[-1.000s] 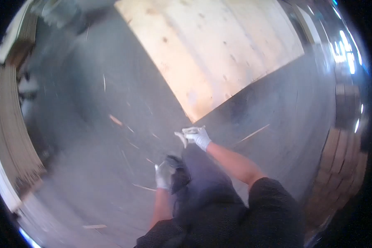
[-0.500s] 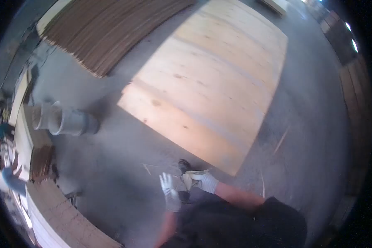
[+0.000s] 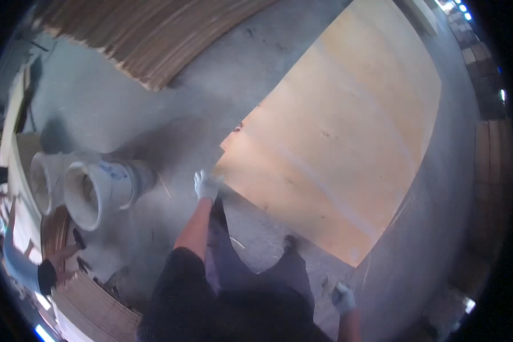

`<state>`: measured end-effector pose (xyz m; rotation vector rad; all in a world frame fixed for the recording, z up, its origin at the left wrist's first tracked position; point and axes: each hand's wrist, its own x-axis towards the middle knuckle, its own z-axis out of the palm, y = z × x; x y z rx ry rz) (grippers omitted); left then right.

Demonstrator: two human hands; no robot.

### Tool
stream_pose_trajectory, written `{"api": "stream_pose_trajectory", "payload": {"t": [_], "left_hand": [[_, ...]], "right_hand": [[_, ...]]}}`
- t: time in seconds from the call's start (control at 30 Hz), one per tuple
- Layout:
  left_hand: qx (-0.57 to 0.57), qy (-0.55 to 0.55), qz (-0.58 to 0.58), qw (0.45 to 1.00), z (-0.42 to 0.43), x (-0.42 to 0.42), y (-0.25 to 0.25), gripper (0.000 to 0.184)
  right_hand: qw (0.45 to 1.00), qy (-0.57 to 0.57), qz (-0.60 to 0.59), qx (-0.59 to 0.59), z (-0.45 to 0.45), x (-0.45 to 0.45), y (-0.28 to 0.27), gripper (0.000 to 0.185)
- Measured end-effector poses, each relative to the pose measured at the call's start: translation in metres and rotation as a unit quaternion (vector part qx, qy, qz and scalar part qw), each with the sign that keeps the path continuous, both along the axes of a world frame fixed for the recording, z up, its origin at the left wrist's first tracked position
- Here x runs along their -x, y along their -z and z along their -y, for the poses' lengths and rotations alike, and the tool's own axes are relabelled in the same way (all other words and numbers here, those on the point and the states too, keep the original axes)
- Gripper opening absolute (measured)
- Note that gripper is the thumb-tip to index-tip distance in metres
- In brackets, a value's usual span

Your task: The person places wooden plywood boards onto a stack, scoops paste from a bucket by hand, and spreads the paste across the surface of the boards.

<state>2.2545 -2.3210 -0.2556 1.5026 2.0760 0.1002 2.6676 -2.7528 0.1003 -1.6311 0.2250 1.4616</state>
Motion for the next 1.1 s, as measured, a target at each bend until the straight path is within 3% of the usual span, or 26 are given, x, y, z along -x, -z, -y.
{"api": "stream_pose_trajectory", "payload": {"t": [0.07, 0.1, 0.17, 0.23, 0.3, 0.33, 0.37, 0.4, 0.43, 0.47, 0.5, 0.53, 0.57, 0.6, 0.63, 0.7, 0.73, 0.8, 0.83, 0.87, 0.9, 0.97, 1.0, 1.1], "left_hand": [[0.022, 0.019, 0.050, 0.998, -0.069, -0.004, 0.068, 0.097], [0.115, 0.072, 0.128, 0.982, -0.071, -0.005, 0.124, 0.094], [0.317, 0.155, 0.278, 0.894, -0.077, -0.005, 0.228, 0.087], [0.441, 0.143, 0.274, 0.843, -0.088, 0.033, 0.099, 0.077], [0.334, 0.122, 0.379, 0.854, -0.066, 0.056, 0.036, 0.073], [0.229, 0.248, 0.276, 0.900, -0.061, 0.062, -0.003, 0.071], [0.309, 0.154, 0.369, 0.863, -0.042, 0.071, -0.019, 0.066], [0.232, 0.208, 0.389, 0.867, -0.042, 0.076, -0.064, 0.057], [0.252, 0.188, 0.356, 0.880, -0.074, 0.073, -0.160, 0.053], [0.273, 0.166, 0.324, 0.890, -0.112, 0.068, -0.266, 0.048], [0.225, 0.249, 0.280, 0.899, -0.137, 0.082, -0.305, 0.048], [0.167, 0.327, 0.225, 0.903, -0.160, 0.096, -0.344, 0.047], [0.103, 0.393, 0.166, 0.899, -0.183, 0.111, -0.383, 0.047], [0.168, 0.207, 0.294, 0.918, -0.218, 0.093, -0.489, 0.045], [0.172, 0.174, 0.317, 0.916, -0.249, 0.125, -0.486, 0.040], [0.177, 0.107, 0.363, 0.909, -0.310, 0.193, -0.481, 0.032], [0.171, 0.107, 0.355, 0.913, -0.337, 0.206, -0.516, 0.032], [0.102, 0.107, 0.349, 0.925, -0.376, 0.194, -0.523, 0.034], [0.057, 0.107, 0.327, 0.937, -0.395, 0.207, -0.521, 0.035], [0.018, 0.107, 0.307, 0.946, -0.417, 0.220, -0.515, 0.036], [-0.012, 0.101, 0.288, 0.952, -0.432, 0.236, -0.504, 0.037], [-0.048, 0.072, 0.265, 0.960, -0.443, 0.247, -0.472, 0.040], [-0.051, 0.171, -0.056, 0.982, -0.448, 0.223, -0.490, 0.055], [-0.120, 0.103, -0.083, 0.984, -0.436, 0.135, -0.518, 0.085]], "right_hand": [[0.989, 0.076, 0.036, 0.120, -0.006, 0.061, -0.021, 0.037], [0.984, 0.117, 0.029, 0.130, 0.004, 0.079, -0.028, 0.038], [0.971, 0.193, 0.026, 0.141, 0.025, 0.114, -0.045, 0.038], [0.954, 0.262, 0.031, 0.145, 0.034, 0.143, -0.067, 0.038], [0.946, 0.304, 0.039, 0.101, 0.025, 0.154, -0.061, 0.035], [0.943, 0.324, 0.025, 0.073, 0.030, 0.145, -0.058, 0.033], [0.935, 0.351, 0.009, 0.040, 0.033, 0.163, -0.054, 0.032], [0.972, 0.205, 0.111, 0.026, -0.051, 0.184, -0.085, 0.025], [0.968, 0.227, 0.039, -0.102, -0.046, 0.174, -0.072, 0.026], [0.951, 0.280, 0.132, -0.001, -0.022, 0.171, -0.045, 0.021], [0.938, 0.320, 0.093, -0.097, -0.044, 0.178, -0.035, 0.014], [0.863, 0.503, 0.053, 0.011, -0.089, 0.183, -0.042, 0.012], [0.882, 0.458, 0.007, -0.108, -0.066, 0.181, 0.006, 0.015], [0.841, 0.527, -0.026, -0.122, -0.073, 0.188, 0.050, 0.015], [0.791, 0.594, -0.054, -0.136, -0.080, 0.196, 0.091, 0.016], [0.781, 0.589, -0.054, -0.201, -0.125, 0.217, 0.186, 0.021], [0.775, 0.585, -0.055, -0.233, -0.146, 0.228, 0.232, 0.024], [0.745, 0.495, -0.093, -0.437, -0.239, 0.226, 0.208, 0.027], [0.709, 0.629, -0.153, -0.282, -0.270, 0.230, 0.218, 0.029], [0.766, 0.568, -0.063, -0.295, -0.285, 0.249, 0.216, 0.026], [0.745, 0.579, -0.071, -0.323, -0.305, 0.254, 0.209, 0.019], [0.766, 0.562, -0.072, -0.304, -0.331, 0.229, 0.186, 0.018], [0.781, 0.550, -0.072, -0.287, -0.338, 0.213, 0.173, 0.018], [0.838, 0.490, -0.031, -0.239, -0.342, 0.138, 0.127, 0.017]]}}
